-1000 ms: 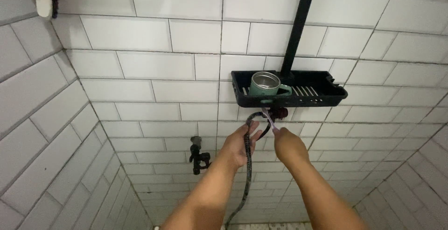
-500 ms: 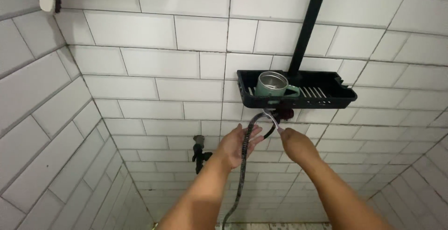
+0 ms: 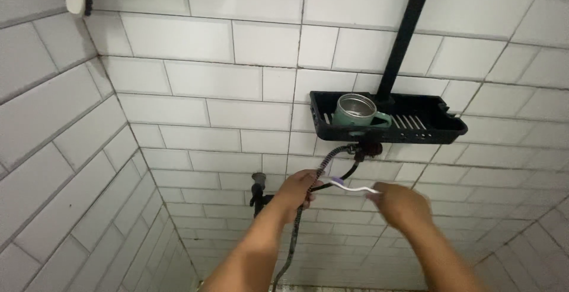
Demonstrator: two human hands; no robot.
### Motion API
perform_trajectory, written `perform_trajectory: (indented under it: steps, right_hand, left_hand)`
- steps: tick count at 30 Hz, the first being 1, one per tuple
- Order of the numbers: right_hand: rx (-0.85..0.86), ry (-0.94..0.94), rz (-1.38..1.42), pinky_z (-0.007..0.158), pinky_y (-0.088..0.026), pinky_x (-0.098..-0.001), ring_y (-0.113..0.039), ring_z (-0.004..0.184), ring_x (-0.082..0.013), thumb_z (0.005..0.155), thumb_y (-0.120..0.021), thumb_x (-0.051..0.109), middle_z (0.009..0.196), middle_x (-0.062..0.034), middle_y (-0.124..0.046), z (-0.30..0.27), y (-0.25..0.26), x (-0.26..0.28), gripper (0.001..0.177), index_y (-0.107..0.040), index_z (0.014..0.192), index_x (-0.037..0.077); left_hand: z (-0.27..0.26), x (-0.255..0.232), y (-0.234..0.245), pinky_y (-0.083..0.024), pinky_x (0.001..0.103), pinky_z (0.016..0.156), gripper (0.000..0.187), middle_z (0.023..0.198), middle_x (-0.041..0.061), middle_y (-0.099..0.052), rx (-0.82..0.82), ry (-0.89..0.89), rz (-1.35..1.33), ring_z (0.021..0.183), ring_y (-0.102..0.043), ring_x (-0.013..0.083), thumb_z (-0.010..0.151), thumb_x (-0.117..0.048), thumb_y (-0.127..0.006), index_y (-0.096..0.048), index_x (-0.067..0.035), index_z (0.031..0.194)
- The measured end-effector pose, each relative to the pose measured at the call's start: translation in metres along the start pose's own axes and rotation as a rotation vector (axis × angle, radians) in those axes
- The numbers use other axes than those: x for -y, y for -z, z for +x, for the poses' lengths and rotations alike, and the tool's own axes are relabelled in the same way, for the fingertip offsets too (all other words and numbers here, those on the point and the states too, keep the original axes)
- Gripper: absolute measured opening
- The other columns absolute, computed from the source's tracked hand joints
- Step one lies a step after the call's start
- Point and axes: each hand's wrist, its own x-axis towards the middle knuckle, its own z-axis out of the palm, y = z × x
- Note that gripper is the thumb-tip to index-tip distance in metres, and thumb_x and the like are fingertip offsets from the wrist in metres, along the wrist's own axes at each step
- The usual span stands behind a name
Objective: The person rinses a toothbrush and a metal cup under a shower head in a tiled bathroom. They hold the toothbrush under the running water, then rinse the cup, and place both items back on the wall-mounted shelf.
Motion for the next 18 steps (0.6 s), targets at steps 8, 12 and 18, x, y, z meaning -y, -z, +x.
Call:
perform_trajectory:
  steps: [8, 12, 18]
  right_hand:
    - [-0.065, 0.047, -0.106, 0.092, -0.055, -0.0512, -0.068, 0.112, -0.0301, 0.107, -0.04, 0.037, 0.123, -0.0081, -0.071, 0.038, 0.031, 0.008, 0.039, -0.067, 0.131, 0.022]
    - [-0.216, 0.107, -0.212, 0.091, -0.048, -0.0521, -0.066, 0.11, -0.0306, 0.108, -0.04, 0.045, 0.12, -0.0103, -0.071, 0.031, 0.047, 0.018, 0.042, -0.071, 0.121, 0.02]
    - [-0.551, 0.338, -0.437, 0.081, -0.044, -0.0475, -0.064, 0.1, -0.0276, 0.099, -0.054, 0.036, 0.101, -0.0057, -0.073, -0.012, 0.03, 0.043, 0.028, -0.075, 0.1, 0.017]
  left_hand:
    - [0.003, 0.0, 0.0, -0.037, 0.021, 0.048, 0.028, 0.102, 0.001, -0.069, -0.016, -0.026, -0.077, 0.064, -0.049, 0.008, 0.104, -0.027, -0.052, -0.062, -0.012, 0.126]
    - [0.003, -0.002, 0.001, -0.039, 0.02, 0.047, 0.027, 0.099, 0.002, -0.072, -0.013, 0.016, -0.104, 0.064, -0.052, 0.0064, 0.104, -0.022, -0.049, -0.062, -0.006, 0.121]
    - [0.015, 0.015, 0.002, -0.047, 0.017, 0.044, 0.06, 0.105, 0.02, -0.079, 0.107, 0.03, -0.253, 0.062, -0.061, 0.0109, 0.11, -0.048, -0.038, -0.068, 0.003, 0.119]
